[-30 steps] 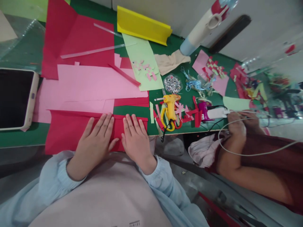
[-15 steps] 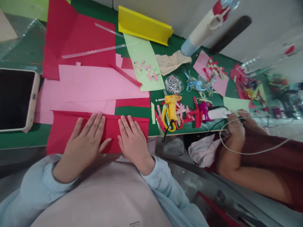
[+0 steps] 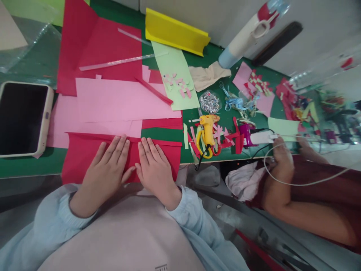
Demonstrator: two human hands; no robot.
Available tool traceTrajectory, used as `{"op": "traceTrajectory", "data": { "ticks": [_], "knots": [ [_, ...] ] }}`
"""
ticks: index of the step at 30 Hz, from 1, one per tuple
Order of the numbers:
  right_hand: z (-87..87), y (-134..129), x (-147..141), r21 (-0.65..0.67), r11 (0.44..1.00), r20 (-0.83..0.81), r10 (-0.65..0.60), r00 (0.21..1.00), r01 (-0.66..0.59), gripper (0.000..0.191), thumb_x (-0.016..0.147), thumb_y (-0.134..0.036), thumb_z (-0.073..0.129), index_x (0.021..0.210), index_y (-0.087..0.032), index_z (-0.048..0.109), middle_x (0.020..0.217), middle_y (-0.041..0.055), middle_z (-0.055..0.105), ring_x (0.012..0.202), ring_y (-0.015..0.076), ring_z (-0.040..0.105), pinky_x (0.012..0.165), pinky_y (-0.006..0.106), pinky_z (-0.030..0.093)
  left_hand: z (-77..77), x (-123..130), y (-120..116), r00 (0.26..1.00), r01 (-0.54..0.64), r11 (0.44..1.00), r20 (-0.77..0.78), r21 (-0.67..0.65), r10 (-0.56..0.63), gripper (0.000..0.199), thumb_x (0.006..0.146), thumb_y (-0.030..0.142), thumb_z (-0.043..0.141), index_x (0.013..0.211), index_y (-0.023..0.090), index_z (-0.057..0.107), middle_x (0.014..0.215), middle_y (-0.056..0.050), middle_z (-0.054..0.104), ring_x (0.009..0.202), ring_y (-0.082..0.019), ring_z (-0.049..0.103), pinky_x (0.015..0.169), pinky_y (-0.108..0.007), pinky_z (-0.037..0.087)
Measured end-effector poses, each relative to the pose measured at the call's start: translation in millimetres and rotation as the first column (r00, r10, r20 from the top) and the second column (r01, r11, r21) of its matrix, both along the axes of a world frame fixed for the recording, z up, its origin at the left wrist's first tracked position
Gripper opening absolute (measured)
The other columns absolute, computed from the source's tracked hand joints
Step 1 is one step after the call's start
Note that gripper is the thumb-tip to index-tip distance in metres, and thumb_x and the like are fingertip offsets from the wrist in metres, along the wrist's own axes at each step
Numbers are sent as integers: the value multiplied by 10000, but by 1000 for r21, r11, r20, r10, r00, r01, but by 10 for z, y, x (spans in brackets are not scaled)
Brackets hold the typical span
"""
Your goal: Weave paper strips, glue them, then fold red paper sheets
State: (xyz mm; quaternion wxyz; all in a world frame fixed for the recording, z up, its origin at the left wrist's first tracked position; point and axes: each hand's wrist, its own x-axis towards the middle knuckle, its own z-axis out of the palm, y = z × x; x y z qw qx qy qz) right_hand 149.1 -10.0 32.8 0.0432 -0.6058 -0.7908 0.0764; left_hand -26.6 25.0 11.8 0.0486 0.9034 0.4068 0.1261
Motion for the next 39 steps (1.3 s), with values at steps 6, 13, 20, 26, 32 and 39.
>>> {"op": "traceTrajectory", "data": {
  "ticks": [6,13,20,26,32,39],
  "knots": [
    [-19,1,-13,-1,1000,4,3,1000,-3,585,1037,-315,299,1548,-31,307,1637,144,263,1538,239,222,1261,409,236,-20,-16,-1,1000,12,1000,0,0,-12,712,1004,392,356,1586,68,104,1618,-210,254,1512,-334,246,1229,-538,208],
    [-32,-34,38,2,999,-1,37,999,-37,580,1034,-320,321,1556,-69,310,1648,95,254,1546,236,194,1266,411,231,-13,2,5,1000,-3,1000,-5,2,3,734,1004,439,345,1589,75,94,1619,-207,257,1513,-334,250,1218,-533,234],
    [-55,-37,0,23,1000,-6,12,1000,-12,593,1038,-333,300,1564,-60,282,1649,102,252,1547,231,191,1266,402,216,-26,-27,5,999,33,999,1,27,-33,708,1013,410,330,1589,76,88,1605,-207,290,1515,-318,244,1231,-526,203],
    [-27,-36,23,10,1000,-17,4,1000,-4,584,1045,-344,262,1561,-71,295,1651,83,253,1545,215,199,1266,382,199,-17,-31,23,999,49,999,11,17,-49,700,1007,397,341,1595,114,87,1609,-179,294,1502,-315,282,1232,-519,204],
    [-1,-132,346,1,979,58,-203,978,203,615,1038,-402,313,1546,-56,332,1635,156,276,1528,323,233,1243,524,208,1,-16,16,1000,12,1000,1,-25,-12,722,992,420,382,1596,122,122,1620,-163,276,1500,-321,290,1235,-512,198],
    [-90,-215,406,-29,962,102,-266,959,270,656,1030,-440,346,1565,-65,290,1643,184,229,1534,365,189,1226,554,226,23,6,9,1000,-7,999,-1,-31,7,715,1000,440,339,1594,105,123,1623,-171,267,1498,-332,294,1227,-518,203]
  ]
}}
